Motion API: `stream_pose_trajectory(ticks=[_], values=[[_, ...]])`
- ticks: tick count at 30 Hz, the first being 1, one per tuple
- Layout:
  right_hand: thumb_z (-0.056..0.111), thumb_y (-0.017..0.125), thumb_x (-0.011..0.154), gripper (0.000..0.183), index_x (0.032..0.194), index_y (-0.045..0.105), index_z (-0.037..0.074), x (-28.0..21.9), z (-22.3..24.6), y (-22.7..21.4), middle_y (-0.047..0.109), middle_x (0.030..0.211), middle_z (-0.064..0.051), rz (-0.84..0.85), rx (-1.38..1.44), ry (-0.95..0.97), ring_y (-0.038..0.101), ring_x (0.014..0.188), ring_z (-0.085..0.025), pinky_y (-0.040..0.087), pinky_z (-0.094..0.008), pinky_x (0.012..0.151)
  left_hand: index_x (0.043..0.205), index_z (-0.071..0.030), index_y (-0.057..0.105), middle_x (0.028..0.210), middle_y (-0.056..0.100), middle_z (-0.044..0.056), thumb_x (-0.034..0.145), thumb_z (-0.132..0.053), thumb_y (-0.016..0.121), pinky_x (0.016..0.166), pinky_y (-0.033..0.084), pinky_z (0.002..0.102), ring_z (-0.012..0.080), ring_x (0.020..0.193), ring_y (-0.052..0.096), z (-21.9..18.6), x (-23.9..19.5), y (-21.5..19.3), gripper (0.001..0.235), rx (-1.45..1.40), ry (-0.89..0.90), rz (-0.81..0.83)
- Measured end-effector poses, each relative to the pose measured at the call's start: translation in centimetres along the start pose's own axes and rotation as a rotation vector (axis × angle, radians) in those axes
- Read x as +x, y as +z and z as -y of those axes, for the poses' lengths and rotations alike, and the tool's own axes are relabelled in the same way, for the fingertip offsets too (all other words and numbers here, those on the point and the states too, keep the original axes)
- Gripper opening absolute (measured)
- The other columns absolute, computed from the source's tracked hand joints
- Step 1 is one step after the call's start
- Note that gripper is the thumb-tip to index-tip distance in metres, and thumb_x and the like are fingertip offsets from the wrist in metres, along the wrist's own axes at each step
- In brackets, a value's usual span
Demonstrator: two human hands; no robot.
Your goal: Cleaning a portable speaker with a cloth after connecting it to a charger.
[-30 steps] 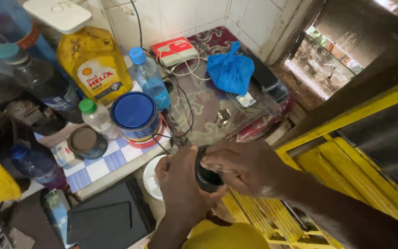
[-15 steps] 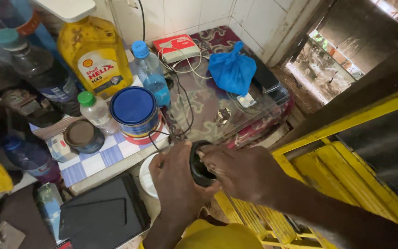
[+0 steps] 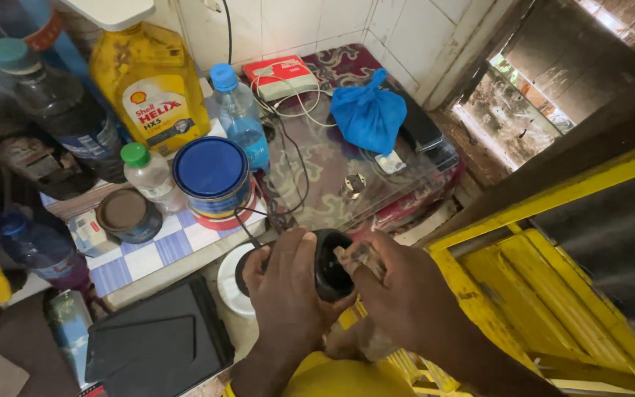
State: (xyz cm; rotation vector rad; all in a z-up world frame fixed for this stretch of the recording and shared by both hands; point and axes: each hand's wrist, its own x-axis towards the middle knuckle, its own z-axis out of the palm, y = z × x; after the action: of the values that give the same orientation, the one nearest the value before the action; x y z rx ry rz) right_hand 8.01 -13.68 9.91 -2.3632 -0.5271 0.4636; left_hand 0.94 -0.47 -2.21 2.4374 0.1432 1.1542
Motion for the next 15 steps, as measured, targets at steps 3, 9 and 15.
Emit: stream_pose_trajectory(ticks=[3,9,15], values=[[0.025,0.073,0.085,0.031,0.113,0.069,0.013,0.4,-1.0,-0.4,0.064,0.062,-0.014,-0.024,-0.054,0.046,0.063,0.052,-0.021,0.049,-0.039,0.053,0.139,-0.006,0.041,0.132,0.058,0.014,0.057,-0.048,0.095,0.102,0.034,0.054,0.0304,0.122,0.059,-0.3,-0.2,0.1,0.107,-0.034,-0.024,0.026],[0.013,0.069,0.086,0.023,0.107,0.069,0.007,1.5,-4.6,-0.3,0.071,0.080,-0.009,-0.016,0.366,-0.113,0.065,0.070,-0.012,0.054,-0.034,0.061,0.131,-0.006,0.045,0.129,0.061,0.014,0.053,-0.046,0.096,0.101,0.034,0.054,0.0284,0.118,0.060,-1.0,0.9,-0.9,0.101,-0.092,-0.119,0.101],[0.012,0.071,0.088,0.021,0.108,0.069,0.011,0.5,-2.8,0.1,0.075,0.079,-0.004,-0.092,0.080,-0.401,0.072,0.064,-0.010,0.056,-0.030,0.059,0.131,-0.003,0.048,0.129,0.060,0.015,0.046,-0.041,0.097,0.104,0.032,0.054,0.0305,0.121,0.059,-0.6,0.9,-0.8,0.105,-0.169,-0.082,0.084]])
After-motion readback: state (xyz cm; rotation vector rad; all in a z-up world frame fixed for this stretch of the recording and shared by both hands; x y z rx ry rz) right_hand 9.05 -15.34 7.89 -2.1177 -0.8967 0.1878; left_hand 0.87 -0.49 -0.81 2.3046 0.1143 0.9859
